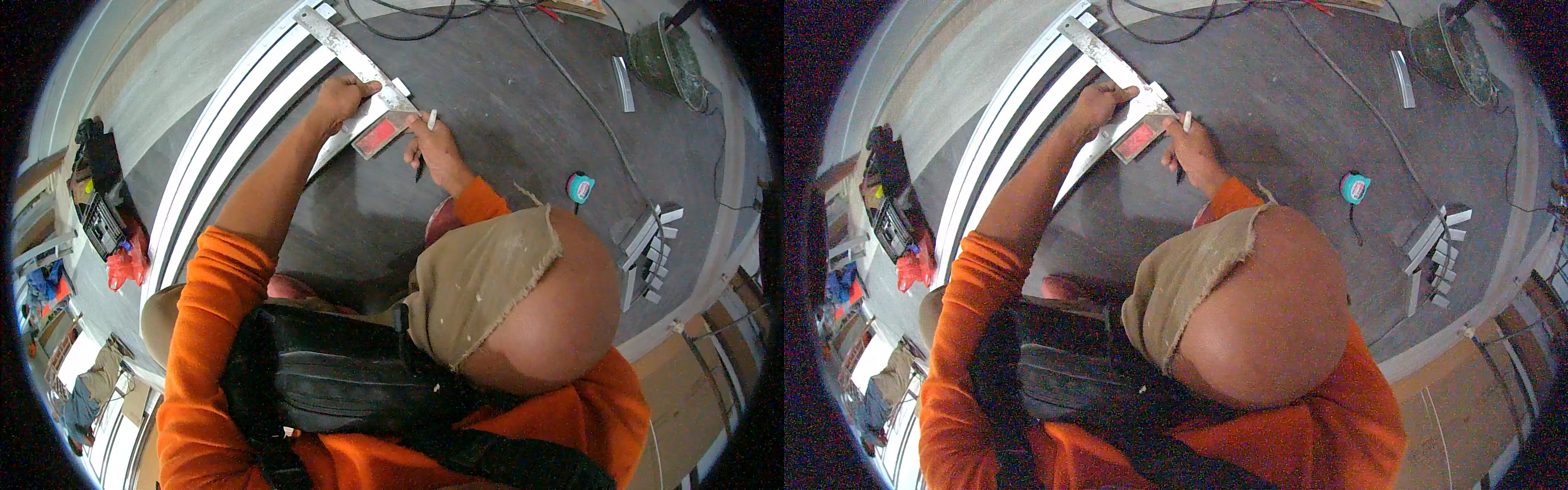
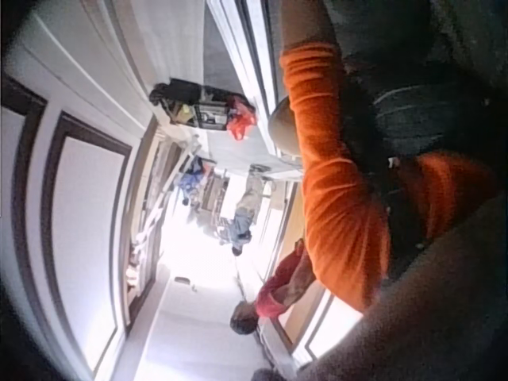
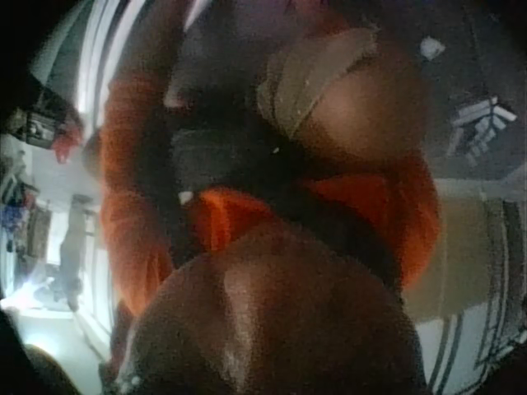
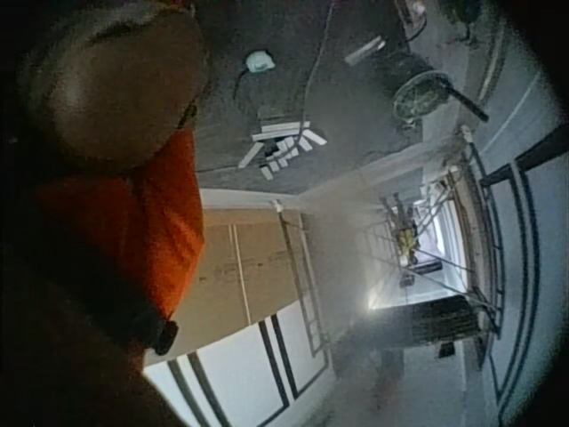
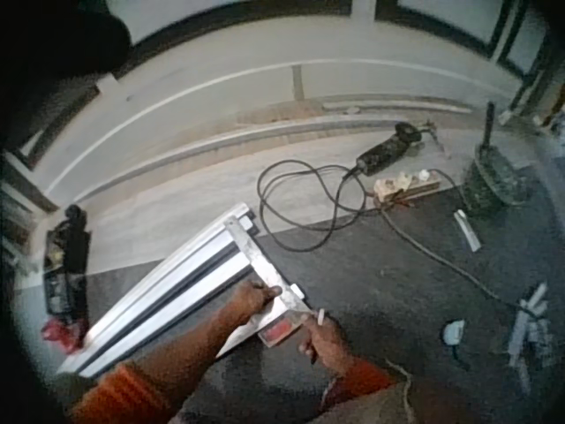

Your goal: The person measures and marks several white metal strips using a square and a marker before cutting them with an angle grinder while sitting on the floor.

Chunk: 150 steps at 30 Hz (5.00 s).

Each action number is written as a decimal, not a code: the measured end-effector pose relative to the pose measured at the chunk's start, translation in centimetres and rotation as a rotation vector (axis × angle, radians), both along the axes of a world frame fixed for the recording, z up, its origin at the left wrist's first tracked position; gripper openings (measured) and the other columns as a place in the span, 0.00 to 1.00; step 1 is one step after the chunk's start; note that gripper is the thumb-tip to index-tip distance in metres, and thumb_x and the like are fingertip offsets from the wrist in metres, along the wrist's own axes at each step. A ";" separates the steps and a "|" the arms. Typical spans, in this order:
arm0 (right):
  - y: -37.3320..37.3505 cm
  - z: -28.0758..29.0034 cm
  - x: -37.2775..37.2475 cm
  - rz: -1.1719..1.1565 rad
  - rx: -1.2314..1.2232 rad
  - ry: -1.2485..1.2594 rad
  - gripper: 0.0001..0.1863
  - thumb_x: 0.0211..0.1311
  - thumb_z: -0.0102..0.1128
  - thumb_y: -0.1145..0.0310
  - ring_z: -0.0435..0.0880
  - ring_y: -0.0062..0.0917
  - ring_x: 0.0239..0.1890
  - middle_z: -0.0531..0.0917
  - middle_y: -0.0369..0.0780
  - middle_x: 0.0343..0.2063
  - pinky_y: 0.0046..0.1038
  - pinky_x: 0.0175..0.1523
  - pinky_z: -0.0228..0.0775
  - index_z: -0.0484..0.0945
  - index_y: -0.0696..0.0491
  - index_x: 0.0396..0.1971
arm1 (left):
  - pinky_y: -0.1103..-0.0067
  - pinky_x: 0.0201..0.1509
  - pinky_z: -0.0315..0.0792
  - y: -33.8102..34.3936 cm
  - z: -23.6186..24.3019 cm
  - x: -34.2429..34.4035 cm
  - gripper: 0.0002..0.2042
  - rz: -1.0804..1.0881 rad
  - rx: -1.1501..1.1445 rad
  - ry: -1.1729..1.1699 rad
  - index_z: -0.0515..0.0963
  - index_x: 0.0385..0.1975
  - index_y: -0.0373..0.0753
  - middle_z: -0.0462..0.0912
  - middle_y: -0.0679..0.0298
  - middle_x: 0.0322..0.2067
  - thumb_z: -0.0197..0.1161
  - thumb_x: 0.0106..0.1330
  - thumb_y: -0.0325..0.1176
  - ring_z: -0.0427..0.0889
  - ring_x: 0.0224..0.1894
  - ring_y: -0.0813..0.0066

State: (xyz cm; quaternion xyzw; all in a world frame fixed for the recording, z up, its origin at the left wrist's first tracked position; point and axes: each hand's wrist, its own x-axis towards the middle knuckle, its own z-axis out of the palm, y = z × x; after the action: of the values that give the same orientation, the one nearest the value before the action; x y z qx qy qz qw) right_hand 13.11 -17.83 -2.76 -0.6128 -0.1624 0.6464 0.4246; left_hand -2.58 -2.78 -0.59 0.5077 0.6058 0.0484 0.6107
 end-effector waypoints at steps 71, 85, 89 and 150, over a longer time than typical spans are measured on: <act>0.0 4.9 5.4 0.014 0.122 -0.376 0.20 0.70 0.55 0.58 0.76 0.20 0.15 0.79 0.37 0.19 0.24 0.19 0.64 0.74 0.59 0.52 | 0.58 0.49 0.77 -5.9 3.2 -3.4 0.18 -0.670 0.782 0.434 0.69 0.46 0.37 0.79 0.52 0.45 0.65 0.59 0.35 0.83 0.46 0.50; -2.4 7.8 13.2 -0.226 0.178 -0.459 0.14 0.71 0.57 0.59 0.73 0.17 0.17 0.75 0.33 0.22 0.21 0.19 0.58 0.76 0.55 0.45 | 0.61 0.48 0.72 -10.9 2.2 -2.8 0.16 -0.618 1.002 0.331 0.70 0.47 0.40 0.74 0.56 0.44 0.63 0.58 0.28 0.78 0.45 0.54; -2.4 7.1 12.8 -0.234 0.169 -0.424 0.16 0.70 0.58 0.58 0.73 0.17 0.16 0.74 0.33 0.19 0.21 0.19 0.57 0.76 0.56 0.46 | 0.58 0.52 0.73 -10.9 3.7 -3.8 0.24 -0.687 0.685 0.391 0.69 0.51 0.40 0.75 0.54 0.48 0.68 0.56 0.34 0.78 0.49 0.48; 0.1 1.0 -2.9 0.062 0.053 -0.005 0.17 0.68 0.60 0.54 0.65 0.15 0.10 0.70 0.31 0.11 0.20 0.16 0.53 0.76 0.53 0.45 | 0.75 0.48 0.73 0.6 -0.2 -2.3 0.19 -0.098 -0.034 -0.208 0.82 0.48 0.34 0.86 0.59 0.43 0.69 0.65 0.42 0.82 0.41 0.70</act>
State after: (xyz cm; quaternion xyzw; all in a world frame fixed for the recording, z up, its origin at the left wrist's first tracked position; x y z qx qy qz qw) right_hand 10.17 -17.77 -1.77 -0.5975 -0.1997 0.6532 0.4201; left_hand -4.92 -2.21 -0.81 0.5185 0.5143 0.0606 0.6804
